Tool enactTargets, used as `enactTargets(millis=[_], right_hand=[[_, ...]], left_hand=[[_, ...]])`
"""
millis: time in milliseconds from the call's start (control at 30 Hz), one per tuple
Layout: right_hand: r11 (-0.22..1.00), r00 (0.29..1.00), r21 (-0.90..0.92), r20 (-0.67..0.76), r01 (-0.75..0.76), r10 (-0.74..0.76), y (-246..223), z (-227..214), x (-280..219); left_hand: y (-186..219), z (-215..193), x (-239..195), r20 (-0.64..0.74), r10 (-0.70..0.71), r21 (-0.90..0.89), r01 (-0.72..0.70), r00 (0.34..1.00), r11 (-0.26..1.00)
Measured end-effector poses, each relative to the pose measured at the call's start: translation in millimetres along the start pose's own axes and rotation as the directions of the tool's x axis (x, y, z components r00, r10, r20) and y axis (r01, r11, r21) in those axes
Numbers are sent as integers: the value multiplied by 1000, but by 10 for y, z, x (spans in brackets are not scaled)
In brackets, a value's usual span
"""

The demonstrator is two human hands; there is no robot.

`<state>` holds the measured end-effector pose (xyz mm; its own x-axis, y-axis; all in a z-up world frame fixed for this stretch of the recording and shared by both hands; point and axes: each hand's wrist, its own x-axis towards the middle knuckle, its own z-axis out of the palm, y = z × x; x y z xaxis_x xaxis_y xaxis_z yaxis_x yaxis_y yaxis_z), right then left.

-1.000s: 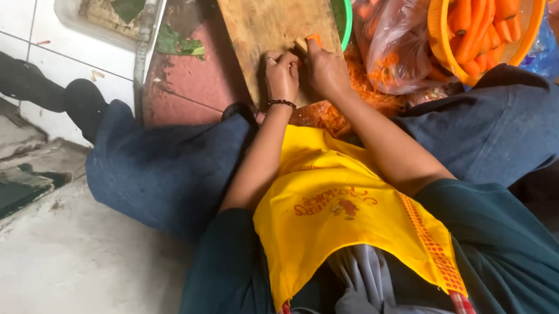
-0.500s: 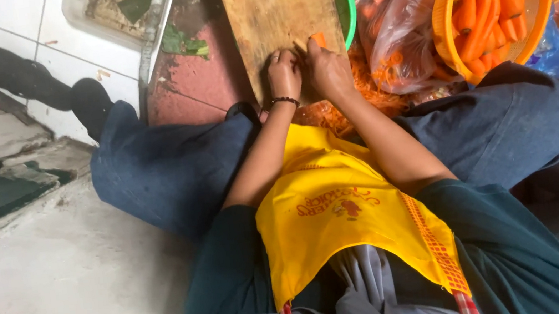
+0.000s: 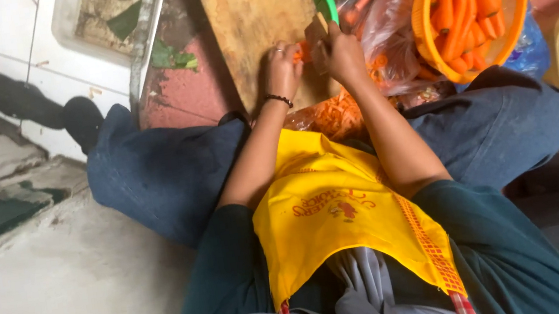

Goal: Chopping and slicing carrots using a wavy slicer tool on a wooden cutting board.

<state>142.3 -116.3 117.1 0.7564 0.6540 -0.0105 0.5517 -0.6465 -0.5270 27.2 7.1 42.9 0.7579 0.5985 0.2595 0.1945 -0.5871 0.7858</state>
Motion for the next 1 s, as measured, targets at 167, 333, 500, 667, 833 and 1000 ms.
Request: enactTargets(millis=[167,333,500,667,833,1000], right_hand=[[996,996,50,-46,-68,70,134,-115,-37],[997,997,25,-6,-72,73,336,64,-62],[997,997,47,46,-66,64,185,76,-65],[995,966,92,252,34,-57,-130,263,-143],[991,954,60,271,118,-130,-192,552,-176],[999,994,-16,102,48,-46,-123,341,2]], left_hand=[[1,260,85,164,280,193,-309,946,931],[-160,401,158,191,189,312,-242,963,919],[-106,50,443,110,-51,154,33,993,988],[-659,-123,535,-32,-346,-204,333,938,921],[-1029,-253,316,-282,-247,84,280,927,956],[-699,-31,-12,111,-500,-147,512,859,846]])
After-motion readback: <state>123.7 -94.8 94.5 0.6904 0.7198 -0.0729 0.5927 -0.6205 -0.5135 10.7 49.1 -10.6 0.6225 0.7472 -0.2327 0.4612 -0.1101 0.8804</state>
